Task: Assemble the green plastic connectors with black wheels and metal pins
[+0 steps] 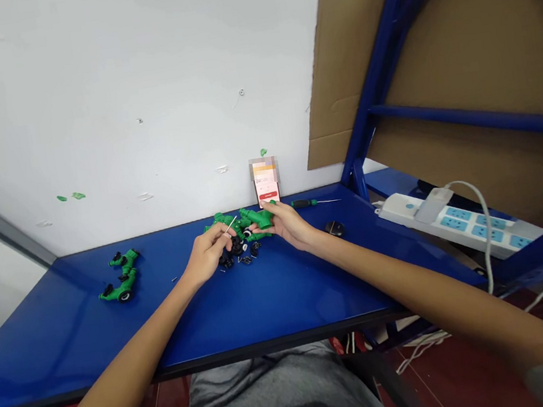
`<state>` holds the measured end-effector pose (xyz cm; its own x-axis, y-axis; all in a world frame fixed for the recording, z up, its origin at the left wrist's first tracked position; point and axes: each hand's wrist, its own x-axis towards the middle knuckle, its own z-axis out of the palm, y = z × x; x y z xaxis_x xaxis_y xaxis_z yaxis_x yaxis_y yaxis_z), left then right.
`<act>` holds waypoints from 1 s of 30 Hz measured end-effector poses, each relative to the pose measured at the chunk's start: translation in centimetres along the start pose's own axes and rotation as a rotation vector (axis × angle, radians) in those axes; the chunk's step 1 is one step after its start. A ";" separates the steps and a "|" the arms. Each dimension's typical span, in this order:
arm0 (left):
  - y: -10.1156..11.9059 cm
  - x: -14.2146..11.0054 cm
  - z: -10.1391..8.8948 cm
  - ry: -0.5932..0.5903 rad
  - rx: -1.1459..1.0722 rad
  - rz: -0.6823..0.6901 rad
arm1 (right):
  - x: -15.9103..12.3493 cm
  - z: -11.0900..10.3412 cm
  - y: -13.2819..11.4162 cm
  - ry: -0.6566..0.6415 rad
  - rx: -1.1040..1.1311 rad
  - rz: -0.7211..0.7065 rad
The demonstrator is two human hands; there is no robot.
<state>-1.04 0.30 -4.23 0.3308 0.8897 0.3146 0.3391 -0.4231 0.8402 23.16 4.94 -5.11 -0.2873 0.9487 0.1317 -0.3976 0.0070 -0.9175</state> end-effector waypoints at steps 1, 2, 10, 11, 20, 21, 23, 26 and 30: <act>0.1 0.0 0.0 0.003 0.021 0.004 | -0.1 0.1 0.0 -0.017 0.030 0.014; 0.1 0.0 0.1 0.006 0.044 0.005 | -0.2 0.2 0.0 -0.035 0.050 0.030; 1.0 -0.6 1.6 0.032 0.156 0.010 | -1.3 1.9 1.0 -0.007 0.000 0.032; 1.2 -0.7 1.8 0.061 0.184 0.037 | -1.5 2.0 1.0 -0.012 -0.030 0.055; 1.7 -0.9 1.3 0.206 0.348 0.239 | -2.0 2.3 0.7 -0.205 -0.264 -0.010; 1.6 -0.9 1.2 0.218 0.356 0.237 | -2.0 2.3 0.7 -0.225 -0.282 -0.042; 1.5 -0.7 0.9 0.241 0.370 0.225 | -1.9 2.2 0.8 -0.254 -0.317 -0.117; 1.5 -0.6 0.6 0.250 0.380 0.229 | -1.8 2.0 0.9 -0.232 -0.395 -0.225; 1.9 -0.7 0.4 0.220 0.355 0.166 | -2.5 2.2 0.5 -0.135 -0.587 -0.339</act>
<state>-0.25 -1.18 -3.01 0.2238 0.8041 0.5508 0.5909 -0.5614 0.5794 21.74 1.89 -5.10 -0.3516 0.8167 0.4576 0.0417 0.5020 -0.8639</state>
